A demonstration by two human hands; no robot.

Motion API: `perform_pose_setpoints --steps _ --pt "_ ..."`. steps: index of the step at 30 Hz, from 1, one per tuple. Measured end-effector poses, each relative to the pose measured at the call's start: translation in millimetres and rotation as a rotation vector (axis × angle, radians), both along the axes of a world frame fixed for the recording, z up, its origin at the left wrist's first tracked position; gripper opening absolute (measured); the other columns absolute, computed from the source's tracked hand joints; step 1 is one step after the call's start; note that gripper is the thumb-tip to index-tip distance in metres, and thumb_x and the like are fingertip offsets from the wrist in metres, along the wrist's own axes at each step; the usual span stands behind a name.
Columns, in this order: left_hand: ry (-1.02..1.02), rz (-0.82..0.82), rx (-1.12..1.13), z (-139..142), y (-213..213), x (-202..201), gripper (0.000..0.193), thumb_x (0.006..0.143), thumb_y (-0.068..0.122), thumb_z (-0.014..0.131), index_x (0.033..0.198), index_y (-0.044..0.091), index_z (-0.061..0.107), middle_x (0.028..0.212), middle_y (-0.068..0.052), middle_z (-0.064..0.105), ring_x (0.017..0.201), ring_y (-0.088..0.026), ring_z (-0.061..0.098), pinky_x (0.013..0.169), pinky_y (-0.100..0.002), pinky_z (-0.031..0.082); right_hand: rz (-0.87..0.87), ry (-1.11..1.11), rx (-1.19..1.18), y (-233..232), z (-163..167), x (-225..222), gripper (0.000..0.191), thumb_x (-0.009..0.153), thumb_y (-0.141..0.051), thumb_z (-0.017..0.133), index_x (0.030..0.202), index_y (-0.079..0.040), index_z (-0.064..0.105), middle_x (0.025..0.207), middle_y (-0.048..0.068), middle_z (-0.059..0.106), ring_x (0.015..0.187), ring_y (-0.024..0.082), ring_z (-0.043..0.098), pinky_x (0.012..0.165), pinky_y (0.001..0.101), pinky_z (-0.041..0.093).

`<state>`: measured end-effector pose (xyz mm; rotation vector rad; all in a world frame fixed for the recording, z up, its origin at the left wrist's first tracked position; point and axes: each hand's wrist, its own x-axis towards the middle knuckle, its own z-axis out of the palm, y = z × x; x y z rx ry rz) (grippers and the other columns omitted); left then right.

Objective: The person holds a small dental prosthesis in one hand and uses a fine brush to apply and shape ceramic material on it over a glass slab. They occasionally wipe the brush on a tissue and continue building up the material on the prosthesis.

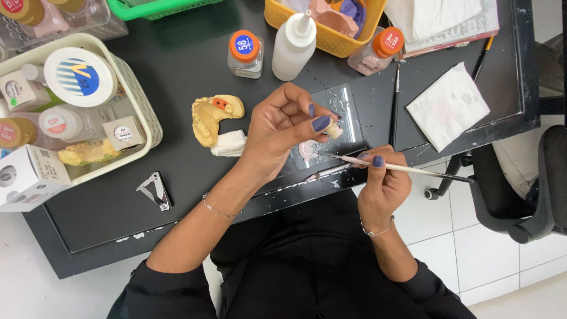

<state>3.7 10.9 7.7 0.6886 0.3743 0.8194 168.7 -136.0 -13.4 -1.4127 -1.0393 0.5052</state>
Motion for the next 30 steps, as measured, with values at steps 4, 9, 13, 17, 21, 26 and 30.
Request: perform_pose_setpoints --steps 4,9,13,17,21,26,30 --pt "0.006 0.003 -0.011 0.3 -0.6 -0.4 0.022 0.096 0.0 0.075 0.103 0.008 0.056 0.107 -0.01 0.073 0.111 -0.02 0.073 0.087 -0.032 0.065 0.011 -0.019 -0.025 1.4 -0.9 0.5 0.025 0.115 -0.02 0.053 0.103 0.0 0.058 0.09 0.011 0.064 0.073 0.012 0.06 0.067 0.0227 0.05" --pt "0.002 0.004 0.004 0.2 -1.6 0.5 0.022 0.096 0.0 0.076 0.103 0.008 0.057 0.107 -0.009 0.072 0.111 -0.019 0.072 0.086 -0.033 0.066 0.002 0.019 -0.019 -0.1 -2.1 -0.4 0.025 0.115 -0.02 0.054 0.103 0.001 0.058 0.092 0.012 0.063 0.078 0.013 0.06 0.066 0.0223 0.05" --pt "-0.001 -0.002 -0.001 -0.1 -1.3 0.6 0.023 0.096 0.0 0.076 0.103 0.008 0.056 0.107 -0.01 0.073 0.11 -0.019 0.073 0.087 -0.032 0.066 0.001 -0.004 -0.011 1.0 -1.9 0.3 0.025 0.115 -0.02 0.054 0.103 0.001 0.058 0.091 0.012 0.063 0.073 0.012 0.06 0.066 0.0221 0.05" --pt "-0.008 -0.002 0.004 -0.5 -0.9 0.9 0.023 0.096 0.0 0.076 0.104 0.008 0.056 0.107 -0.01 0.072 0.111 -0.02 0.072 0.087 -0.033 0.066 0.015 -0.034 -0.017 1.5 -1.0 0.5 0.025 0.115 -0.02 0.054 0.103 0.001 0.058 0.091 0.012 0.065 0.074 0.012 0.06 0.065 0.0219 0.049" --pt "-0.009 -0.001 0.007 -0.9 -1.3 1.2 0.022 0.096 0.0 0.076 0.104 0.008 0.057 0.107 -0.01 0.072 0.112 -0.02 0.073 0.087 -0.033 0.066 0.0 -0.06 -0.052 0.5 -0.4 0.6 0.025 0.114 -0.02 0.055 0.102 0.001 0.059 0.089 0.012 0.066 0.073 0.012 0.059 0.063 0.0212 0.046" --pt "-0.014 -0.002 0.013 -1.9 -1.2 0.9 0.022 0.096 0.0 0.076 0.104 0.008 0.057 0.106 -0.009 0.071 0.113 -0.02 0.073 0.087 -0.033 0.066 0.019 -0.046 -0.038 1.3 -1.2 0.8 0.025 0.115 -0.02 0.055 0.103 0.002 0.059 0.091 0.013 0.067 0.076 0.013 0.061 0.065 0.0222 0.049" --pt "-0.014 -0.002 0.01 -1.9 -1.7 0.9 0.022 0.097 0.0 0.076 0.105 0.008 0.057 0.106 -0.008 0.071 0.114 -0.02 0.072 0.088 -0.033 0.066 0.03 -0.037 -0.032 1.7 -0.9 0.5 0.024 0.115 -0.018 0.055 0.103 0.003 0.06 0.092 0.014 0.066 0.077 0.014 0.062 0.067 0.0231 0.05"
